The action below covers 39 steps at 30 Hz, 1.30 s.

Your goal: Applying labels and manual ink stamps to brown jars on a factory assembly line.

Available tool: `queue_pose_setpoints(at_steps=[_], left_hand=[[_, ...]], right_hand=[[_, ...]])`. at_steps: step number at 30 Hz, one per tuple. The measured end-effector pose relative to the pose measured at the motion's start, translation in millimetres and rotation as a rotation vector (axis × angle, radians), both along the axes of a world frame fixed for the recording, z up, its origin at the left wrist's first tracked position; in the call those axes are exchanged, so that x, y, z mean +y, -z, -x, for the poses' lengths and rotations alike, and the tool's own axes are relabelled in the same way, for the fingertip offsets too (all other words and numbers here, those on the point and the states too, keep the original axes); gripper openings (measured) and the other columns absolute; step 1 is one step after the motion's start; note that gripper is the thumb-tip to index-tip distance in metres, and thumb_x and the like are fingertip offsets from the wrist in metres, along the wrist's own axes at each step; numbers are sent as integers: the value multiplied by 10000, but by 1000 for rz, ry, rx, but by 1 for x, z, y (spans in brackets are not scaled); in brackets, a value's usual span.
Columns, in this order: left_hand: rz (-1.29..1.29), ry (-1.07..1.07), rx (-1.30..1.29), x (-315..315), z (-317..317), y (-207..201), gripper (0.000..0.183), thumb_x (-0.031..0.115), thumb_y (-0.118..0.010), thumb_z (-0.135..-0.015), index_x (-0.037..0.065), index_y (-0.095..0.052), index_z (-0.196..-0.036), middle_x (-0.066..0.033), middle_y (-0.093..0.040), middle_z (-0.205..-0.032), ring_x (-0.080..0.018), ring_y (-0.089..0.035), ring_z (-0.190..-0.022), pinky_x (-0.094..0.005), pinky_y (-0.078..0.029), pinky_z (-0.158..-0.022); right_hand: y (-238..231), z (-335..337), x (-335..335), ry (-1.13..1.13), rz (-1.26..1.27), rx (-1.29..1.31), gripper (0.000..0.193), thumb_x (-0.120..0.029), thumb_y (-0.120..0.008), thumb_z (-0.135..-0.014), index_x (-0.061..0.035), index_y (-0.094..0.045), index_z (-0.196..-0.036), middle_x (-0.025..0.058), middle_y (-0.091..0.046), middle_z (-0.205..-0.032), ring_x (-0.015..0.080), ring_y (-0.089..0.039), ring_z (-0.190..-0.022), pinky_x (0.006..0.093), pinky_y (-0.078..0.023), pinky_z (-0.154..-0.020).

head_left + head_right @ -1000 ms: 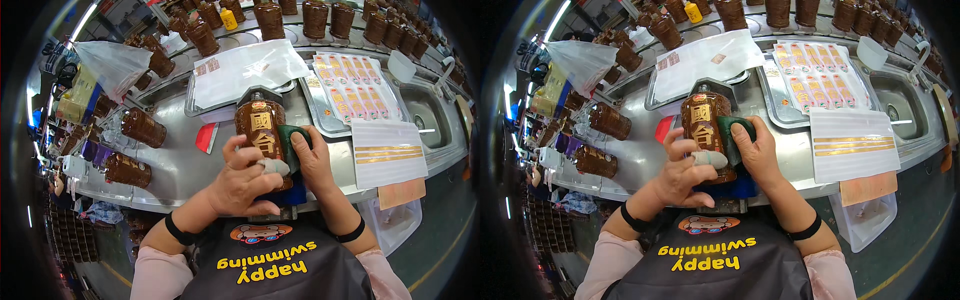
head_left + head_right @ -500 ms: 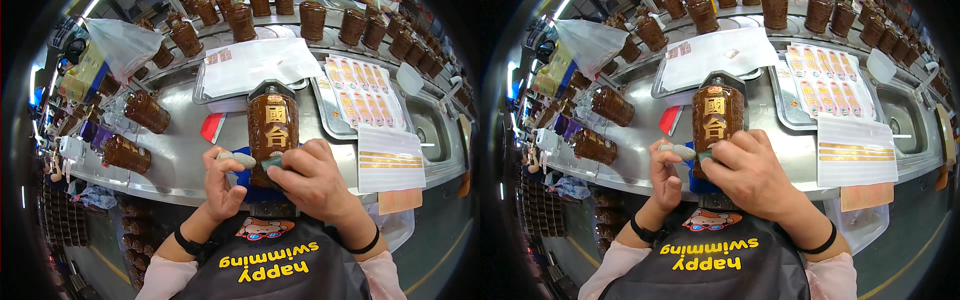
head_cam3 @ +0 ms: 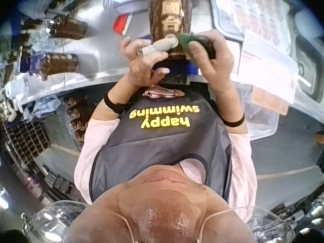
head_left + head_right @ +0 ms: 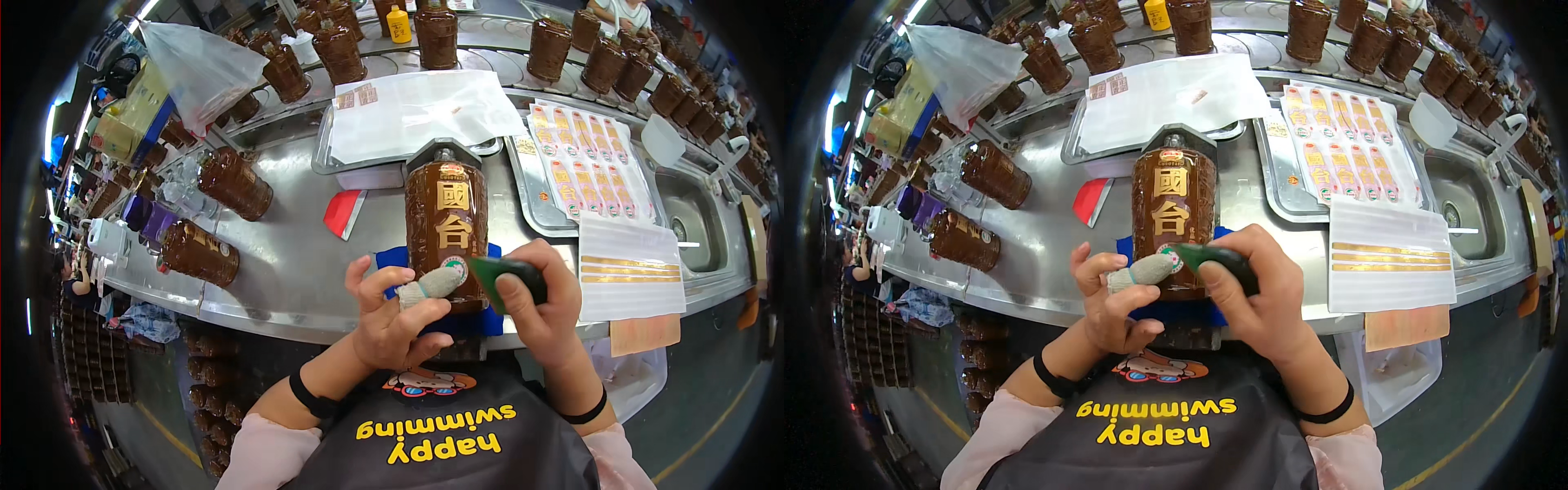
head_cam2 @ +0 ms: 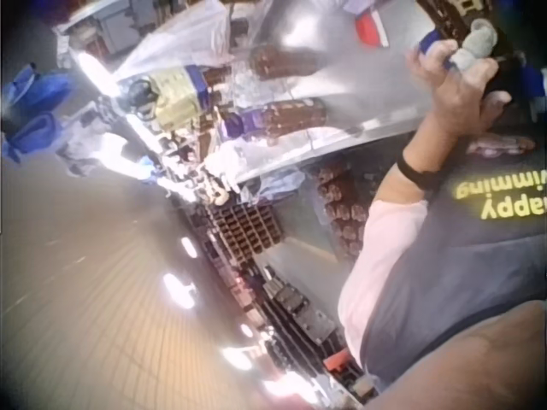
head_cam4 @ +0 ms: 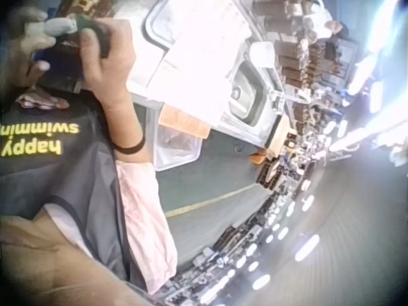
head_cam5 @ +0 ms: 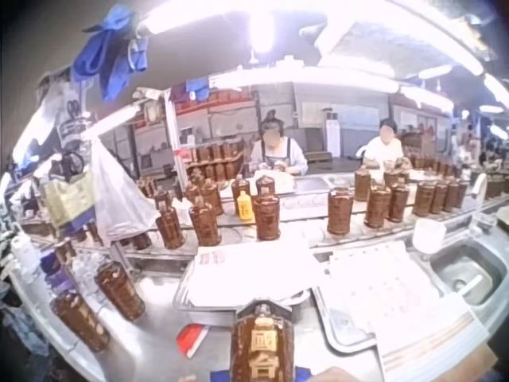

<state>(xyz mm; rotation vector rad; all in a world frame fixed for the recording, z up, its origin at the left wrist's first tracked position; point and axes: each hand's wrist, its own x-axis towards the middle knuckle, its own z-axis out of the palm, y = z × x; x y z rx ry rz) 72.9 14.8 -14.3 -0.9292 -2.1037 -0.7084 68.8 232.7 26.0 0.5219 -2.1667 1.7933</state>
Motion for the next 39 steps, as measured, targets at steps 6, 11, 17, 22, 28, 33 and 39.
queue_pose_setpoints(at_steps=[6, 11, 17, 22, 28, 33, 39], left_hand=[[62, 4, -58, 4, 7, -9, 327, 459, -589, -906, 168, -641, -1044, -17, -678, -983, -247, -484, -1113, -548, -186, -1064], [-244, 24, -306, 10, 21, -22, 341, 353, -598, -923, 78, -585, -1125, -112, -631, -1121, -295, -463, -1132, -482, -222, -1074], [-408, 6, -670, 20, 38, -23, 571, 239, -673, -868, 21, -383, -1308, -161, -427, -1273, -316, -370, -1201, -413, -284, -1049], [-403, -48, -647, 25, 50, -22, 594, 259, -679, -863, 18, -371, -1310, -184, -419, -1254, -312, -379, -1206, -418, -288, -1049], [-459, -45, -678, 28, 54, -18, 580, 278, -675, -874, 11, -376, -1293, -180, -425, -1231, -301, -404, -1182, -402, -311, -1031], [-520, 8, -681, 27, 56, -16, 549, 270, -659, -893, 3, -378, -1281, -180, -427, -1221, -294, -412, -1175, -396, -319, -1020], [-557, 59, -738, 26, 57, -19, 575, 260, -664, -887, 4, -351, -1296, -181, -391, -1280, -288, -374, -1229, -393, -290, -1058]], right_hand=[[11, 11, -2, 47, 47, -112, 221, -183, -661, -922, 8, -583, -1002, 58, -621, -796, 101, -567, -679, 248, -458, -605], [12, 18, 5, 157, -93, 97, 223, -21, -595, -914, 0, -591, -1136, 128, -622, -1027, 171, -593, -876, 267, -489, -729], [15, 20, -5, 52, -465, 282, 582, 118, -590, -724, -104, -621, -1261, 202, -501, -1305, 356, -529, -1104, 413, -451, -942], [15, 23, -7, 60, -594, 313, 628, 99, -587, -692, -115, -615, -1282, 197, -486, -1320, 372, -513, -1118, 438, -440, -965], [14, 26, -8, 68, -590, 315, 621, 99, -593, -691, -108, -618, -1276, 191, -493, -1303, 371, -517, -1106, 428, -447, -952], [13, 27, -10, 70, -565, 313, 614, 103, -601, -700, -110, -617, -1277, 192, -500, -1283, 363, -527, -1088, 419, -453, -930], [17, 19, -5, 100, -457, 260, 599, 133, -568, -750, -48, -554, -1321, 208, -520, -1257, 361, -533, -1093, 406, -452, -933]])
